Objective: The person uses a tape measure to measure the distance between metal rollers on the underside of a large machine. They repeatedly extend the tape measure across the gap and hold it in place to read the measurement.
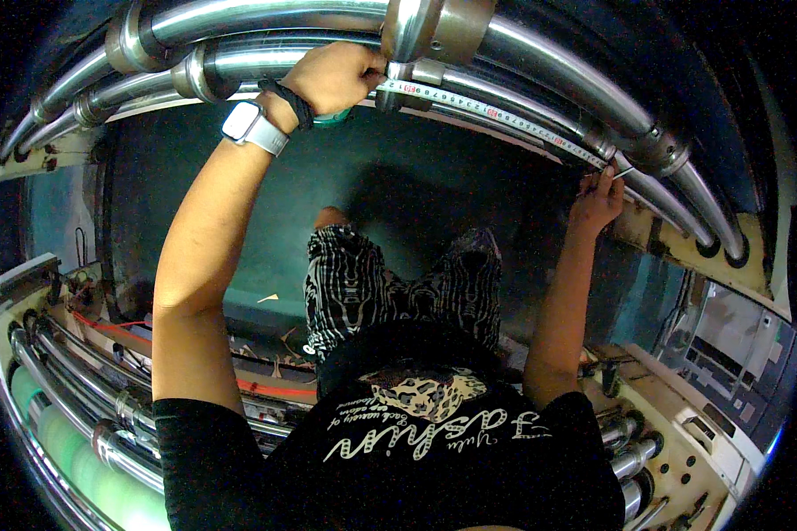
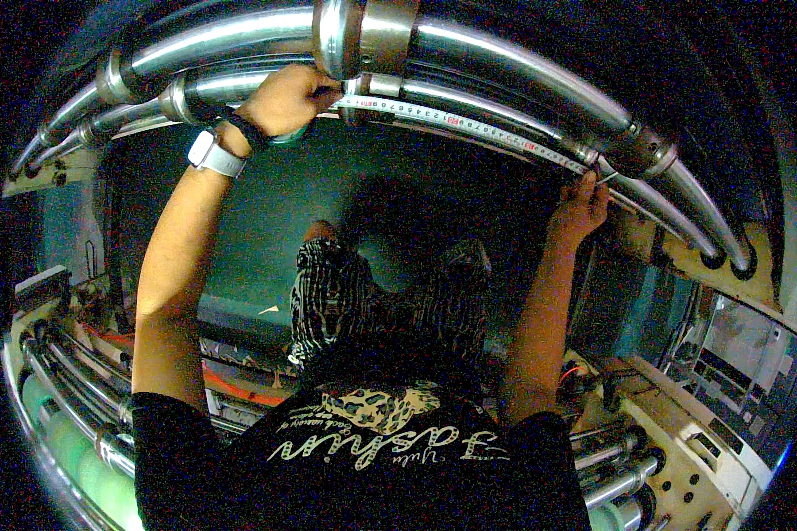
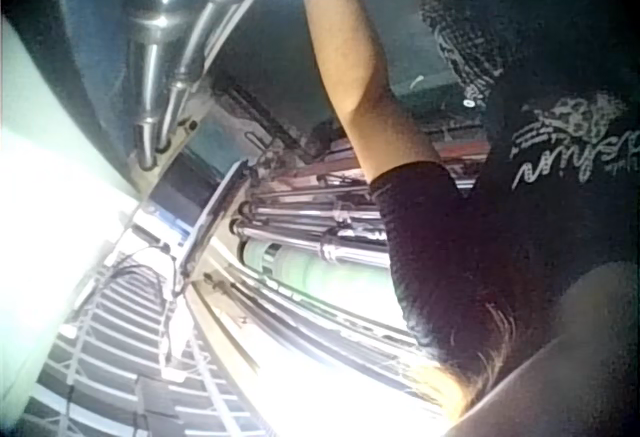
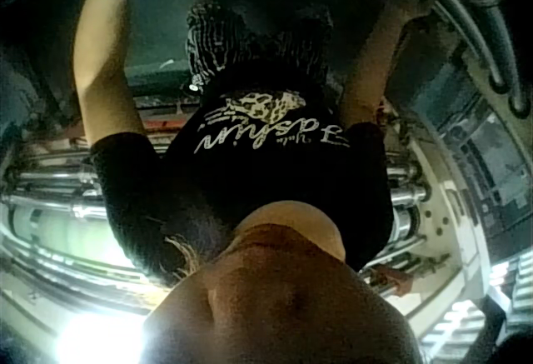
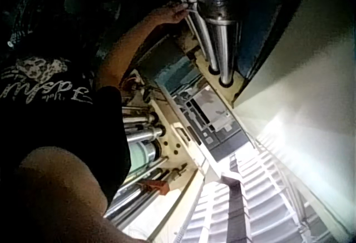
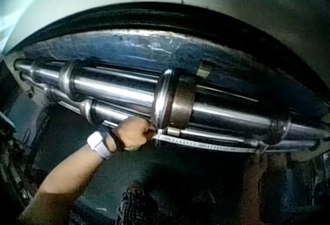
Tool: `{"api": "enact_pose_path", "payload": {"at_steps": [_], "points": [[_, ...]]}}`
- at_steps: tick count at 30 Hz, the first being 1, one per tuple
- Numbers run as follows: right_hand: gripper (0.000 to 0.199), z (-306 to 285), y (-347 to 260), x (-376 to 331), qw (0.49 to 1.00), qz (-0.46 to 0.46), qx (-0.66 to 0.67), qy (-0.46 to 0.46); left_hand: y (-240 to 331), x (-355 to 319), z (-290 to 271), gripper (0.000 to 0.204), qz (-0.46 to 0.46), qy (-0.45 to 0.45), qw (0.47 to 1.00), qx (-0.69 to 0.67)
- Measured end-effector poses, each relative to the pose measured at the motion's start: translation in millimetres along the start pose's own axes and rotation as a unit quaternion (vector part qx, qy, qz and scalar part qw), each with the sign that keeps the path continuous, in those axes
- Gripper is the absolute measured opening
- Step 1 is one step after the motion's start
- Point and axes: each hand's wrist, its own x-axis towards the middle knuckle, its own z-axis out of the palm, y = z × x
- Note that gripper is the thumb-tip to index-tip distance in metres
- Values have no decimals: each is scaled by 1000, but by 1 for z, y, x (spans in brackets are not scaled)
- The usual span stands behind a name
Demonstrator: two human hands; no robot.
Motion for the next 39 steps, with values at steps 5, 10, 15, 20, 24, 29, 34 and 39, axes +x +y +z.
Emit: {"api": "enact_pose_path", "payload": {"at_steps": [5,10,15,20,24,29,34,39], "points": [[11,-5,2,2,1000,-5,-20,-15,6,-2,-5,18,-26,-16,1000,-8],[11,-8,5,4,1000,-3,-8,-22,3,-1,-4,22,-7,-19,1000,0],[7,-3,-1,-2,999,27,-29,10,-11,2,5,24,23,-2,1000,4],[7,-7,7,2,998,28,-59,-1,-6,-16,-9,18,44,42,998,11],[19,-39,-25,-3,986,42,-136,-91,-15,-36,7,15,70,50,994,-74],[14,-63,-26,14,795,-192,-476,-323,1,-69,35,9,41,-14,995,-87],[14,-58,-35,31,693,-236,-561,-388,25,-92,33,8,-72,-34,992,-102],[17,-52,-46,48,631,-255,-604,-416,2,-98,43,10,-92,-87,985,-119]]}}
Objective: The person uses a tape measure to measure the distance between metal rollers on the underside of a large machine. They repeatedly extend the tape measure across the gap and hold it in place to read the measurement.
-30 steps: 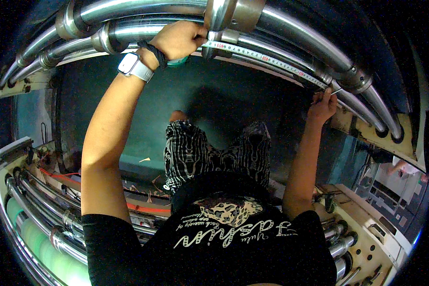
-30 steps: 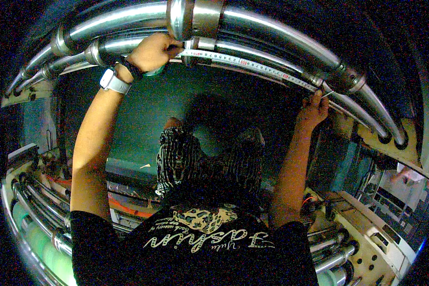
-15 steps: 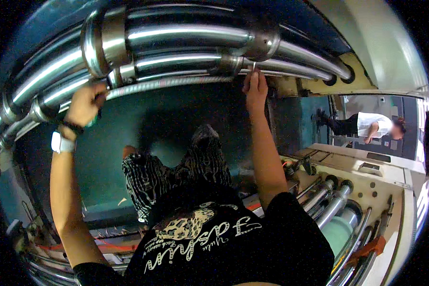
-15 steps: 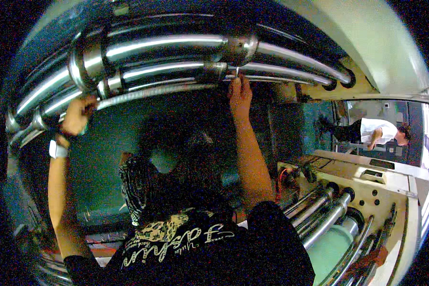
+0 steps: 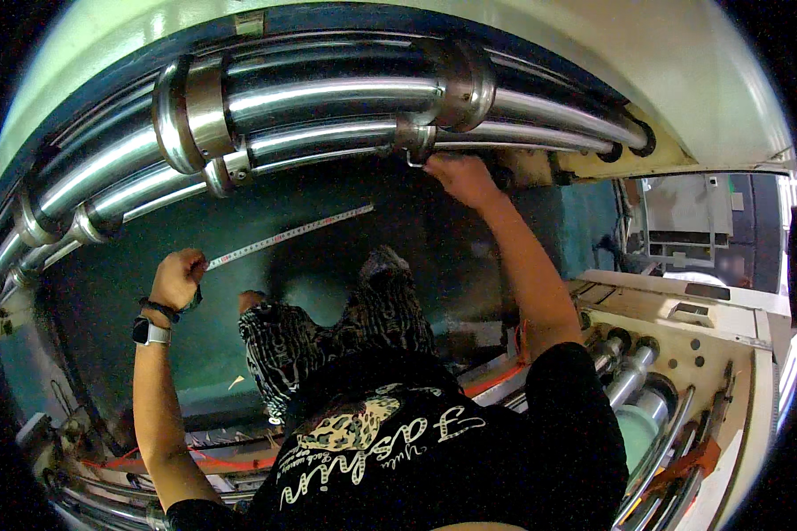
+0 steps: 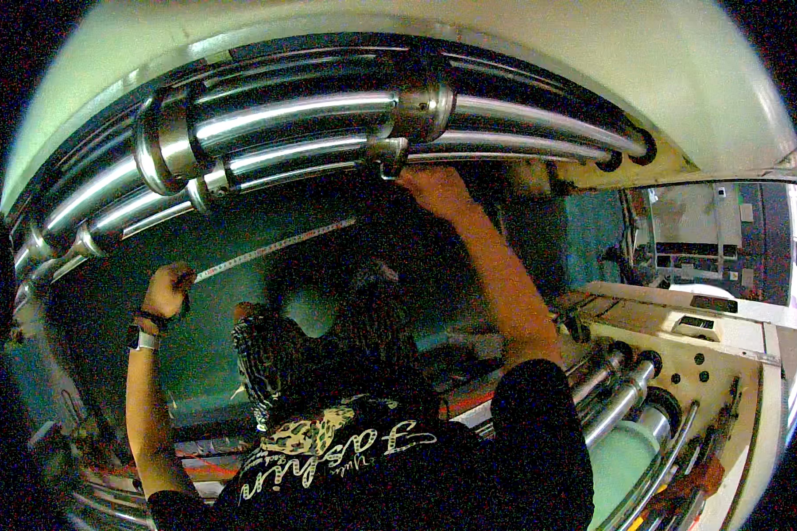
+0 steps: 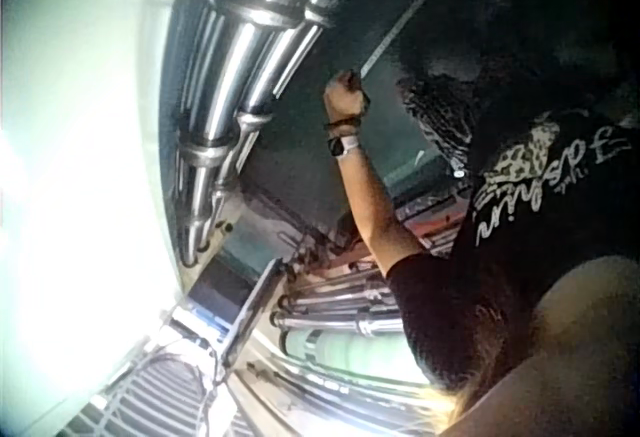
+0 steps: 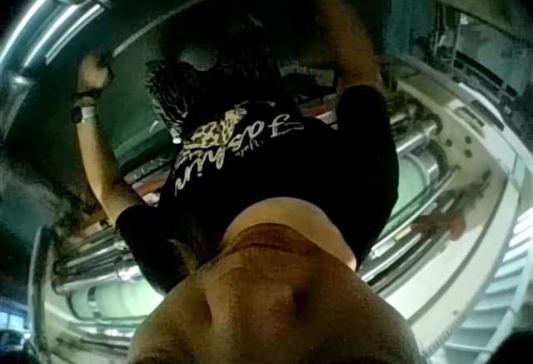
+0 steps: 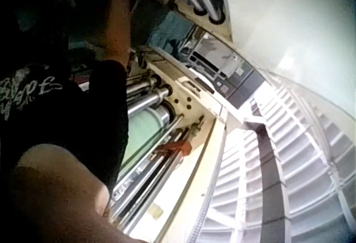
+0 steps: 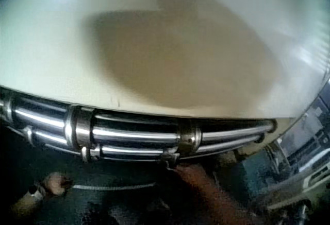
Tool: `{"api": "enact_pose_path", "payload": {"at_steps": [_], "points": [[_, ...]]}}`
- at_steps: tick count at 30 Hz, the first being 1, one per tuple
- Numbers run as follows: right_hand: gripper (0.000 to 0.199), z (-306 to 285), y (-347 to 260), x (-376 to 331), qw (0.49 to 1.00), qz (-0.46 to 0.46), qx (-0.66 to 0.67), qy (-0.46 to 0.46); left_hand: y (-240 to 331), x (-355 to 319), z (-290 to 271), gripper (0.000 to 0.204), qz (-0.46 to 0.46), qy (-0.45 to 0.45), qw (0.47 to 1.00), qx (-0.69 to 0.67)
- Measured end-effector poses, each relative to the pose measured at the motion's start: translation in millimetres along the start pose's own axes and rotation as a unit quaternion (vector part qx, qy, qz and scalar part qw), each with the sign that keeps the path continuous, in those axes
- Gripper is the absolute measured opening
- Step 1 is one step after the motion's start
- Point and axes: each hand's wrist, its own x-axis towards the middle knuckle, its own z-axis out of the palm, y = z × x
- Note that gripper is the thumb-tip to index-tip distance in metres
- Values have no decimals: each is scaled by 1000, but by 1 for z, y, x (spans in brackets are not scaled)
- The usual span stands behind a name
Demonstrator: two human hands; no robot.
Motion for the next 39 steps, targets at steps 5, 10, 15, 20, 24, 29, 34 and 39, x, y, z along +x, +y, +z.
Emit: {"api": "enact_pose_path", "payload": {"at_steps": [5,10,15,20,24,29,34,39], "points": [[21,-22,-3,13,991,-77,-77,77,-10,-5,4,10,17,18,1000,9],[24,-22,-7,16,971,-80,-134,182,-5,-3,5,9,9,29,999,10],[20,83,-18,-15,951,228,151,146,16,-12,-8,10,-40,64,997,5],[31,136,-93,23,703,330,492,393,-15,-31,-21,10,30,75,996,-39],[27,146,-112,40,474,418,610,478,-16,-52,-44,7,7,44,996,-79],[25,145,-90,10,603,390,612,332,7,-27,-55,9,81,66,993,-61],[29,111,-83,-9,724,405,480,285,40,21,-58,10,180,150,972,4],[22,61,-67,3,694,308,509,407,43,52,-63,10,113,87,989,23]]}}
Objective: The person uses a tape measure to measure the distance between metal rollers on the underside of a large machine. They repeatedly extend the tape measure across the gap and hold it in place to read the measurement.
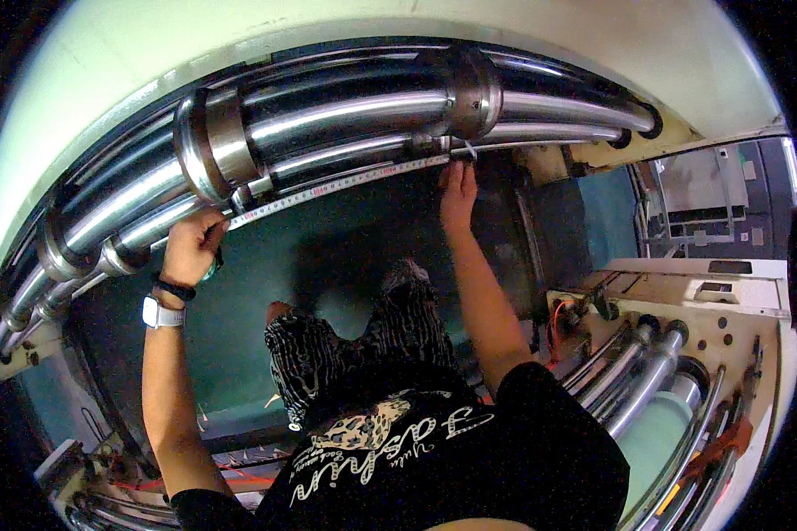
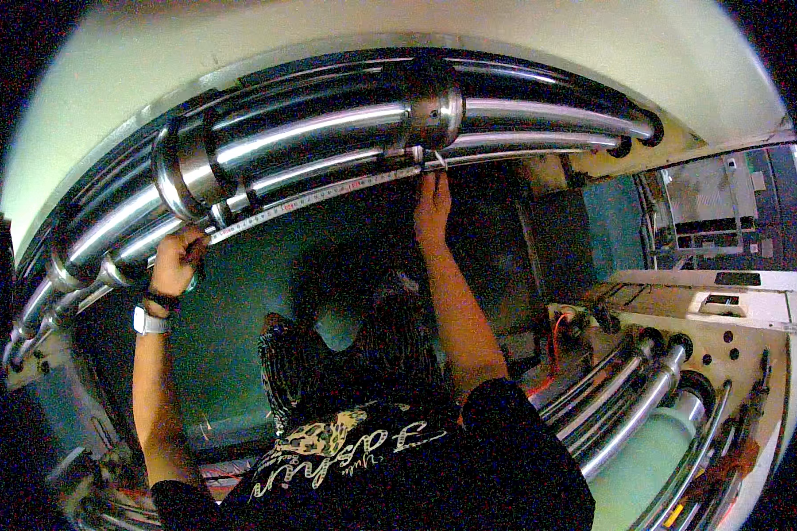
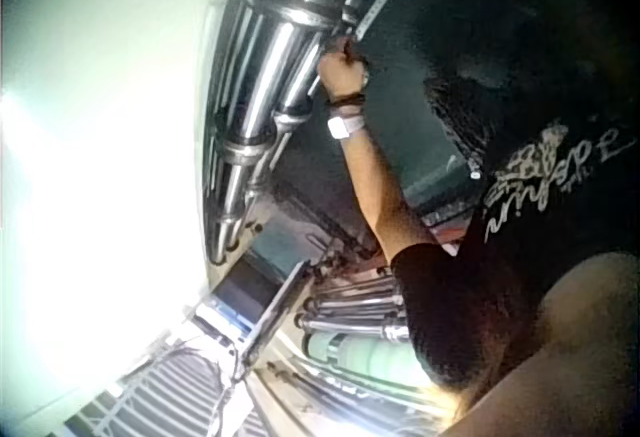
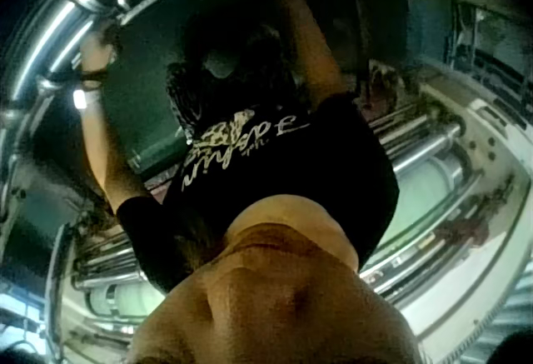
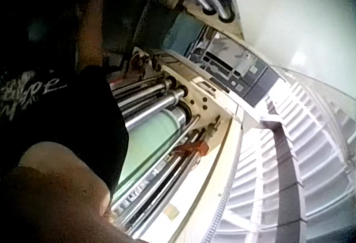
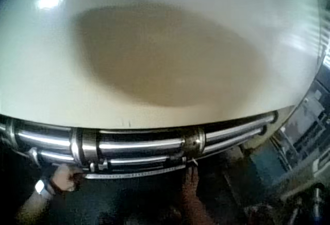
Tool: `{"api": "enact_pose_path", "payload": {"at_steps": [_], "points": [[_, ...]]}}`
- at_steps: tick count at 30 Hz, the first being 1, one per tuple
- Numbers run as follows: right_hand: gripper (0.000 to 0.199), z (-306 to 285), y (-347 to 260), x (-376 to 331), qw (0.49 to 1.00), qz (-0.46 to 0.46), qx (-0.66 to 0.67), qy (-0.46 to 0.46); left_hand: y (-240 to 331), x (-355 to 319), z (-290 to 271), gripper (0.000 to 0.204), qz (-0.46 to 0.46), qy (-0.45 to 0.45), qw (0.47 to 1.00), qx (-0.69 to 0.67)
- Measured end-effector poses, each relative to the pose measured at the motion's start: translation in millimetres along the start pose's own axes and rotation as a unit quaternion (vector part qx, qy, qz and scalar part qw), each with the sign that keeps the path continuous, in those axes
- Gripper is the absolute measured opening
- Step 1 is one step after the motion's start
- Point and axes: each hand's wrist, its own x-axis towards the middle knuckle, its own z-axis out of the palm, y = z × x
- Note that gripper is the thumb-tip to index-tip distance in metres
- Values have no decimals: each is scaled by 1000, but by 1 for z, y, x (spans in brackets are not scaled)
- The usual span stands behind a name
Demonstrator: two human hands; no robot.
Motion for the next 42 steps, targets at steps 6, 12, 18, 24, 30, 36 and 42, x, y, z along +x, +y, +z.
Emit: {"api": "enact_pose_path", "payload": {"at_steps": [6,12,18,24,30,36,42], "points": [[12,-6,20,21,992,-86,-88,-24,0,14,2,13,41,33,997,50],[11,4,-5,19,998,23,52,7,-8,22,2,17,-3,-17,994,104],[10,12,-23,19,990,45,130,10,2,23,-8,18,-29,-40,995,89],[10,11,-25,19,991,51,119,-9,6,22,-12,19,-51,-44,993,94],[11,7,-15,22,990,66,128,-6,-2,23,-8,19,-49,-40,994,95],[11,2,-10,26,990,69,120,-22,-7,25,-4,20,-45,-14,994,96],[16,3,11,31,997,39,71,-13,-19,27,2,19,-46,-30,995,83]]}}
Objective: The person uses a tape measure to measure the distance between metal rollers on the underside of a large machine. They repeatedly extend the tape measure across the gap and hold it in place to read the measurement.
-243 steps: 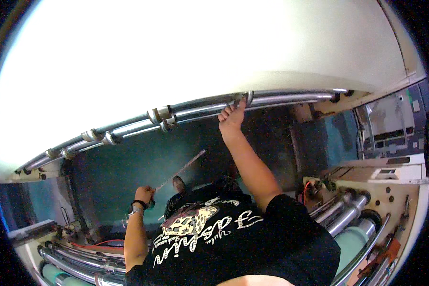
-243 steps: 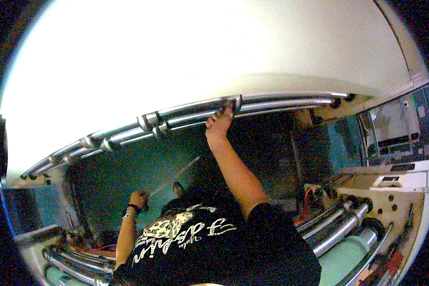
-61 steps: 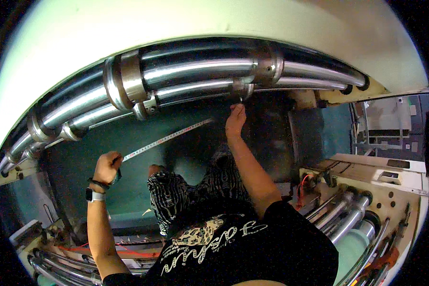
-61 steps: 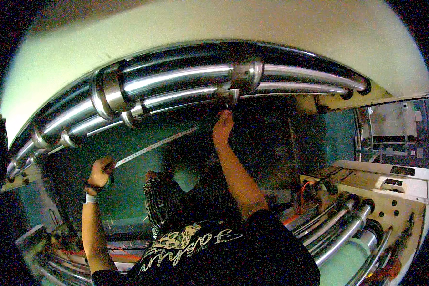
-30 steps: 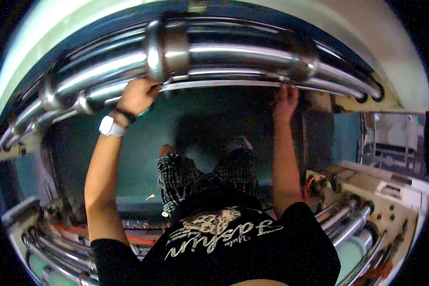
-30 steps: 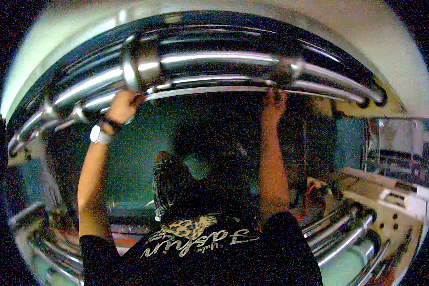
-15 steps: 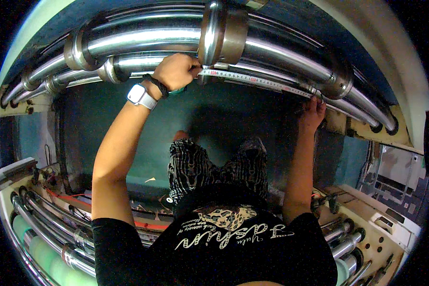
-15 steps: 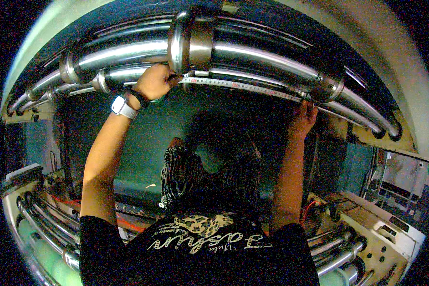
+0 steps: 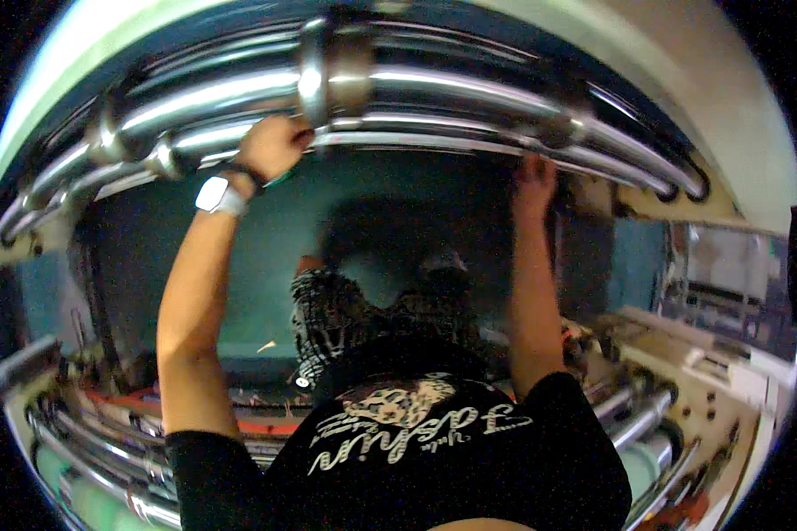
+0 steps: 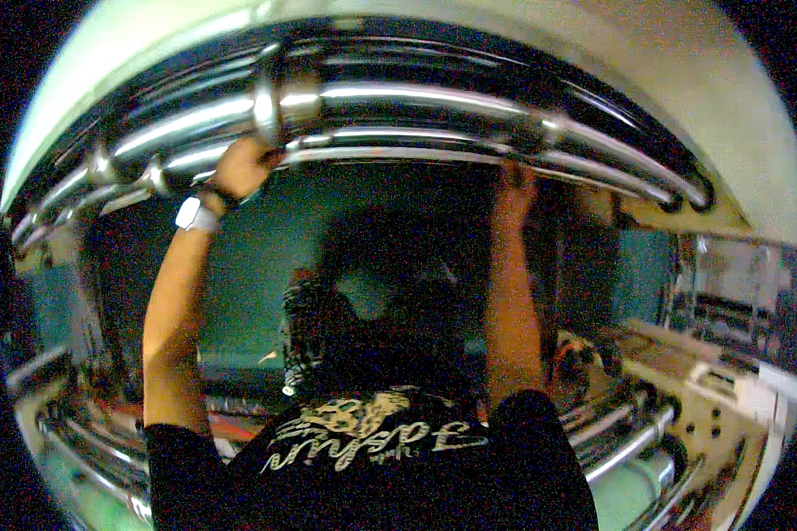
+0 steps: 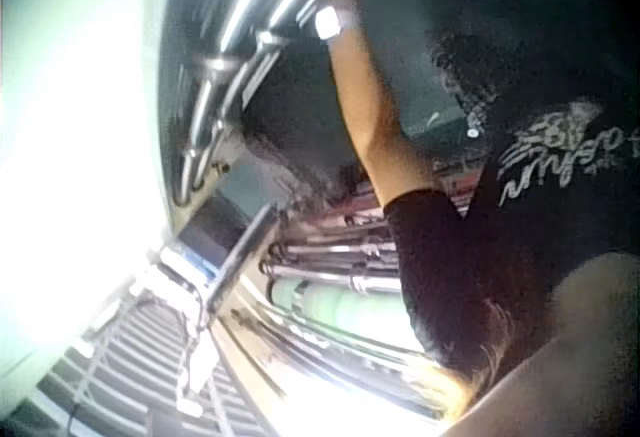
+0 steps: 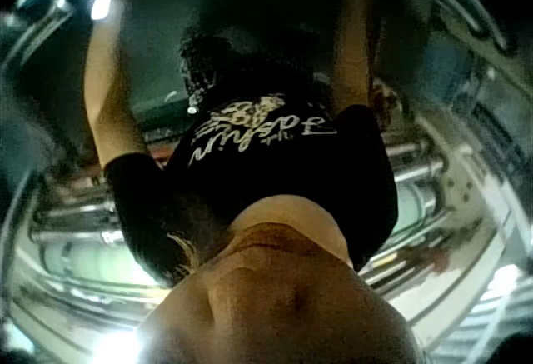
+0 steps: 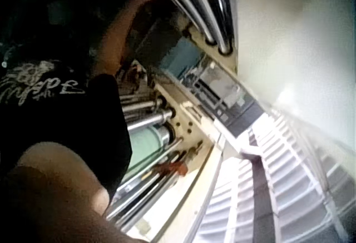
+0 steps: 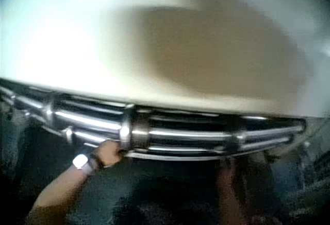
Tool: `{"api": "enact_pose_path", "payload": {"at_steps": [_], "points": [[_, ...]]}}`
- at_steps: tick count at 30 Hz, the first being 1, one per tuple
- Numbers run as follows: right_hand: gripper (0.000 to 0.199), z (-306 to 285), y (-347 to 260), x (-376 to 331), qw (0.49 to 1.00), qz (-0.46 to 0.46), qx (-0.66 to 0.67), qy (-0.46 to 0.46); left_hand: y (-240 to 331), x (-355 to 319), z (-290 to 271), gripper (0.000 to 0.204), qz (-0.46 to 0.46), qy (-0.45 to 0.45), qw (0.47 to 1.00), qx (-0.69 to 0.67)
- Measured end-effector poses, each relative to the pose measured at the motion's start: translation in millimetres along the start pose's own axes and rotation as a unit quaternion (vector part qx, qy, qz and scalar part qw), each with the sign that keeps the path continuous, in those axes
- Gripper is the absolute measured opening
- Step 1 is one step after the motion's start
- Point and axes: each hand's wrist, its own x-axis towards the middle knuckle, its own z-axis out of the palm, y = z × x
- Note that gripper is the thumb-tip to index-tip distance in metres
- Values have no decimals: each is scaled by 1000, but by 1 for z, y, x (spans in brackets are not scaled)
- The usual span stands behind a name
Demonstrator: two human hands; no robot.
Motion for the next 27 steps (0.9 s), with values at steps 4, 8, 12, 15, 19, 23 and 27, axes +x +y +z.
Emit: {"api": "enact_pose_path", "payload": {"at_steps": [4,8,12,15,19,23,27], "points": [[14,6,-11,-28,999,37,1,-9,-5,-30,-1,15,43,41,998,-24],[12,23,-116,-33,999,18,-3,34,34,-55,-65,7,92,89,987,-99],[12,37,-139,1,997,3,74,31,45,-34,-100,11,57,100,987,-108],[13,37,-132,17,999,-19,37,10,38,-18,-102,16,63,111,991,-47],[15,30,-144,12,998,40,52,-5,33,-13,-101,20,52,67,996,0],[10,24,-127,22,999,-14,-23,-34,21,-7,-97,20,63,74,994,-46],[8,33,-145,12,998,20,50,-23,32,-6,-103,19,68,45,992,-95]]}}
